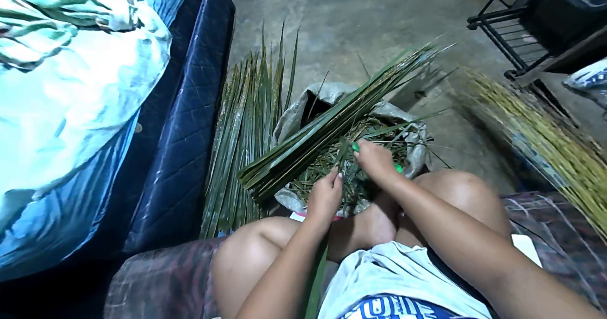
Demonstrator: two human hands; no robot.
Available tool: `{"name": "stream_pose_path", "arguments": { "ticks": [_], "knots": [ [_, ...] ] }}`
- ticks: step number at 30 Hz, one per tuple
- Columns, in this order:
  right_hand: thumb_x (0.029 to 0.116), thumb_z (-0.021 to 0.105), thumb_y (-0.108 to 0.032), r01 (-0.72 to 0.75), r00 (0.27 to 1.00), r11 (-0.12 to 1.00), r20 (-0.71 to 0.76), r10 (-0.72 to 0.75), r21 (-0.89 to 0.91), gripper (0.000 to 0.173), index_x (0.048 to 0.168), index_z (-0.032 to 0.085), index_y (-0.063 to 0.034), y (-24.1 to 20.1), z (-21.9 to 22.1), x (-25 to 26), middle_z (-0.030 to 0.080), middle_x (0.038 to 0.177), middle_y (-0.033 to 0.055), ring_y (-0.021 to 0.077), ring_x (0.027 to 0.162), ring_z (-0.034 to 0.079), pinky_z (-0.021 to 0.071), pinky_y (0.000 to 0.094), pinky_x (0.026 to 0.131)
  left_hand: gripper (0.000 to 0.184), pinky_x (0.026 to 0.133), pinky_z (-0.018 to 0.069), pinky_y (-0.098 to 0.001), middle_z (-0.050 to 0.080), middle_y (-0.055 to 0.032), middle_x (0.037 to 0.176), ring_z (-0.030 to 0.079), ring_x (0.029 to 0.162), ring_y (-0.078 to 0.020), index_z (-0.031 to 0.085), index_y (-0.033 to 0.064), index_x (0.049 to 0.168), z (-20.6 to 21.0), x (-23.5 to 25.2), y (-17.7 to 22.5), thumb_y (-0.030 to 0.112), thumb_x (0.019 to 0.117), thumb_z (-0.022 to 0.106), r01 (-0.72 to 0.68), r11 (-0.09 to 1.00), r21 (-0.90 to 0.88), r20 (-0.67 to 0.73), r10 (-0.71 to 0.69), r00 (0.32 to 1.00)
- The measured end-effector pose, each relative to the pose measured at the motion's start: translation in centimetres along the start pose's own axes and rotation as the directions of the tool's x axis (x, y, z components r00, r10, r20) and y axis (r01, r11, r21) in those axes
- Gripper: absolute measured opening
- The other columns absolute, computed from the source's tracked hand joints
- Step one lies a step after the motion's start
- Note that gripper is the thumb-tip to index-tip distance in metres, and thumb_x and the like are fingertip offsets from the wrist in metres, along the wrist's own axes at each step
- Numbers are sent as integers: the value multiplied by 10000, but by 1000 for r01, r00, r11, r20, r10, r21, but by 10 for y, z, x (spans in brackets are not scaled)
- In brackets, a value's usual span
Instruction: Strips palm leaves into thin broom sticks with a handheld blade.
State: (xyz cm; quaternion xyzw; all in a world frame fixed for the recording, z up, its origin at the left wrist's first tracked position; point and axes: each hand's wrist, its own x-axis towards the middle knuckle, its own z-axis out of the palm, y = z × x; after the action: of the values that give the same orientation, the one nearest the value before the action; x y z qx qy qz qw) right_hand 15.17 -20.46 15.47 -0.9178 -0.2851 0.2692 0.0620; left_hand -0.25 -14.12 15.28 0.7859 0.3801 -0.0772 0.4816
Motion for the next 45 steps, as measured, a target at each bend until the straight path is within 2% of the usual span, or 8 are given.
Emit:
{"name": "stream_pose_path", "arguments": {
  "ticks": [10,18,22,25,28,37,41,45],
  "knots": [
    [1097,461,-286,144,922,981,341,-181,130,342,1198,634,-8,-13,4,-46,667,1128,225,381,1087,653,494,586,906,463,915,522,-539,713,-190,1089,690,998,-331,545,100,1484,-7,-1,4,279,1115,330,47,987,153,-41,-41,998],
    [1081,512,-279,-11,997,1000,72,9,23,360,1275,647,-8,5,-4,1,685,1240,243,427,1190,650,497,634,954,485,997,497,-565,701,-195,1234,677,1135,-366,403,183,1593,-1,-9,16,303,1127,342,16,953,301,-13,-13,1000],
    [1076,522,-306,-27,997,993,78,18,114,342,1212,652,-20,10,-15,2,689,1165,234,410,1138,660,500,617,926,473,921,533,-517,714,-197,1130,702,971,-322,430,167,1577,-2,-8,8,300,1131,348,-2,990,141,4,1,1000],
    [1078,501,-303,147,969,980,180,-170,136,345,1194,649,-14,2,-7,-24,682,1124,234,404,1088,661,494,614,908,453,676,527,-343,682,-115,901,610,676,-166,475,70,1527,-6,-1,0,262,1130,370,-12,988,-154,-18,9,1000],
    [1079,498,-282,231,942,966,224,-251,112,332,1195,635,-4,-4,1,-39,678,1135,231,396,1098,658,489,601,910,413,433,381,-216,590,-22,646,448,447,-55,504,-52,1440,-10,1,-1,192,1124,396,-3,888,-461,-22,-8,1000],
    [1083,529,-262,21,999,976,-47,-11,217,294,1151,657,-6,15,-15,8,694,1076,240,420,1060,674,506,622,883,424,395,358,-198,559,-9,578,412,400,-44,483,-11,1490,-8,-6,1,181,1125,388,-2,795,-606,59,47,997],
    [1077,520,-277,115,990,973,58,-129,201,312,1187,645,-13,7,-14,-14,686,1091,232,405,1062,667,498,611,893,420,390,367,-198,569,-10,582,418,396,-43,488,-18,1482,-10,-4,-1,178,1125,387,0,786,-618,58,45,997],
    [1076,504,-257,266,938,956,194,-286,122,313,1195,629,4,-6,-1,-39,676,1133,236,400,1096,657,491,596,911,305,377,363,-170,583,-1,578,426,381,-22,591,-48,1201,-11,-4,-1,159,1122,382,-1,780,-626,44,37,998]
  ]
}}
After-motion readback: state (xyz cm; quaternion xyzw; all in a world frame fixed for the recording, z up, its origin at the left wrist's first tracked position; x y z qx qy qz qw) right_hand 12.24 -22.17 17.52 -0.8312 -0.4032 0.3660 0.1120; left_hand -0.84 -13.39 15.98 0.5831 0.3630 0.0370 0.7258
